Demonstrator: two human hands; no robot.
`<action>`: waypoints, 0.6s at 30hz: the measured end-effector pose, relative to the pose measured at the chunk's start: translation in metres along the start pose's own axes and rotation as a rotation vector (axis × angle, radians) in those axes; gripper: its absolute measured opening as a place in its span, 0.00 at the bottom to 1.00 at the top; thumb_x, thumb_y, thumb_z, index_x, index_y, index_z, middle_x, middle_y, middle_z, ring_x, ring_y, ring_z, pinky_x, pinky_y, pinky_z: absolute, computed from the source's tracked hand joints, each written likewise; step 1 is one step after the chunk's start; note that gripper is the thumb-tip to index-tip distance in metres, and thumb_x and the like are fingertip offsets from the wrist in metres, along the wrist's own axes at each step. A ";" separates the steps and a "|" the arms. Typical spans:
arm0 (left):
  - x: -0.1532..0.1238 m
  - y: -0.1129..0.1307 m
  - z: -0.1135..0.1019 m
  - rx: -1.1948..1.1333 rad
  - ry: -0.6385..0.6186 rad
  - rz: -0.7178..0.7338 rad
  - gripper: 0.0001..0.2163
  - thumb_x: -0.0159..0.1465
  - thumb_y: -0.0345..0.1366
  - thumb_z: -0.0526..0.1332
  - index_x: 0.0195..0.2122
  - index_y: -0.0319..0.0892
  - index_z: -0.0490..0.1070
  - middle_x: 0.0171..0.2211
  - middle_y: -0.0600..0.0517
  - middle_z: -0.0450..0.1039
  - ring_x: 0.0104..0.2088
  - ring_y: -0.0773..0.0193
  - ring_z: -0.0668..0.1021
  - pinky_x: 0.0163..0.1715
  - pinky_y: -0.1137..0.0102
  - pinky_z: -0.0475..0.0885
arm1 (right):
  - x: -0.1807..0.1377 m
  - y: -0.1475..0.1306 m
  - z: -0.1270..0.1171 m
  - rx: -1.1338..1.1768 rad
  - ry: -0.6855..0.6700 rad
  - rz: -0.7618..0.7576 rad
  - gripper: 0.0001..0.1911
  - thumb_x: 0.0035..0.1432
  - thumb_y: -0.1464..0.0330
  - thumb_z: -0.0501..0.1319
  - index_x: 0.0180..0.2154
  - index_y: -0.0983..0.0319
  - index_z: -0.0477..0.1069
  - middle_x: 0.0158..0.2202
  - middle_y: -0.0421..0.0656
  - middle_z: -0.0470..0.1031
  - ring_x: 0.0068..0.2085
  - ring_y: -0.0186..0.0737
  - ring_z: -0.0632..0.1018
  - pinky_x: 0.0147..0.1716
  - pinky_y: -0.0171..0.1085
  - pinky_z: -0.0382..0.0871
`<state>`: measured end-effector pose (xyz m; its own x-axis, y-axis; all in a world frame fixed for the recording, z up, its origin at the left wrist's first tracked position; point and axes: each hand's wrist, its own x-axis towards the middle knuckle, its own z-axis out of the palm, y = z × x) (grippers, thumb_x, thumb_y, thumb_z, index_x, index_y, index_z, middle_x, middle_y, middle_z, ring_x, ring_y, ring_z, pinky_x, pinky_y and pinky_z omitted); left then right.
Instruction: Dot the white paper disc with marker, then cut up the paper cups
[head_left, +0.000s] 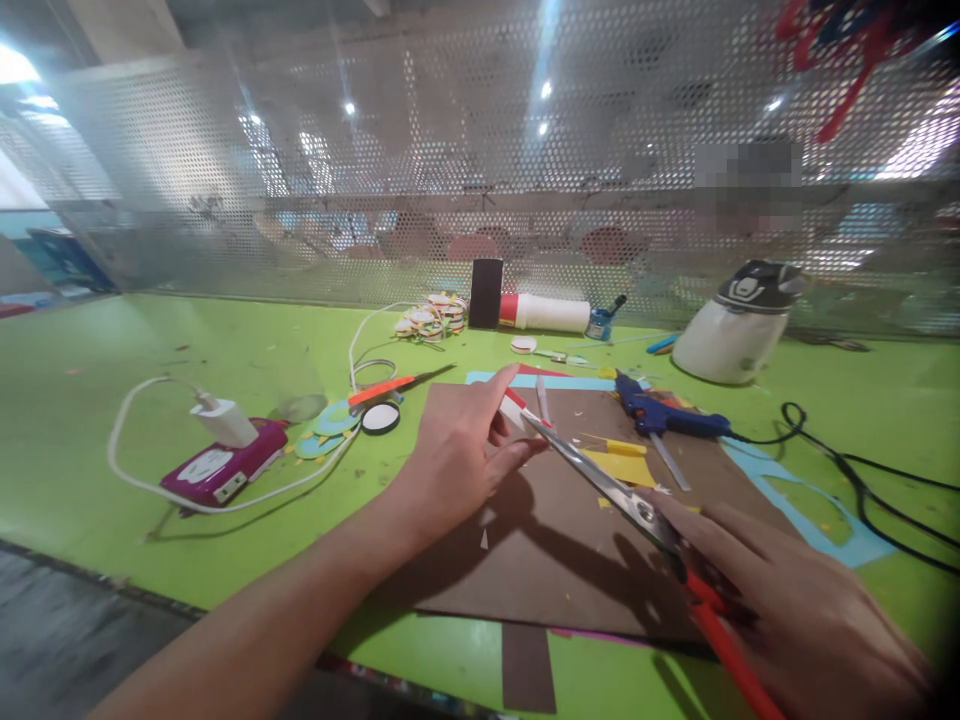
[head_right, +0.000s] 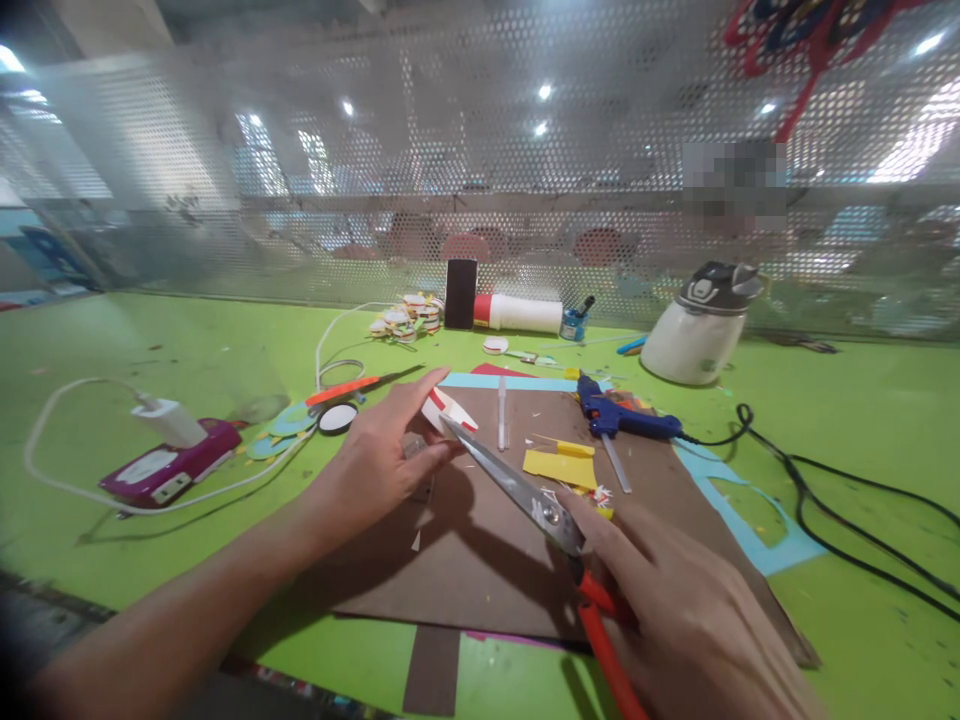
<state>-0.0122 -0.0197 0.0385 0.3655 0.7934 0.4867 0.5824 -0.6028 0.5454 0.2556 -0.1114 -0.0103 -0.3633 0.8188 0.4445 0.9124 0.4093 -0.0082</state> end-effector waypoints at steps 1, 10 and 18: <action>0.000 0.000 0.000 -0.006 -0.011 -0.008 0.29 0.65 0.46 0.60 0.64 0.42 0.57 0.43 0.46 0.76 0.36 0.60 0.77 0.43 0.62 0.72 | 0.000 0.000 0.000 0.004 -0.004 0.003 0.22 0.63 0.68 0.49 0.58 0.56 0.61 0.39 0.48 0.76 0.34 0.48 0.79 0.28 0.42 0.72; -0.001 0.001 0.001 -0.023 -0.028 -0.009 0.30 0.65 0.47 0.60 0.65 0.40 0.55 0.44 0.45 0.75 0.36 0.61 0.77 0.41 0.63 0.73 | -0.001 -0.001 -0.002 0.048 -0.034 0.014 0.24 0.64 0.67 0.50 0.61 0.55 0.60 0.46 0.49 0.77 0.42 0.53 0.80 0.34 0.47 0.75; -0.001 0.002 0.003 -0.020 -0.005 0.002 0.31 0.64 0.45 0.62 0.65 0.39 0.56 0.44 0.45 0.76 0.35 0.62 0.77 0.44 0.62 0.73 | -0.003 -0.003 0.000 0.078 -0.007 0.024 0.24 0.64 0.67 0.50 0.61 0.55 0.61 0.48 0.48 0.78 0.43 0.53 0.81 0.35 0.46 0.75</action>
<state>-0.0093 -0.0215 0.0364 0.3704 0.7925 0.4845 0.5669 -0.6061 0.5580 0.2535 -0.1153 -0.0118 -0.3429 0.8314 0.4372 0.9035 0.4194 -0.0889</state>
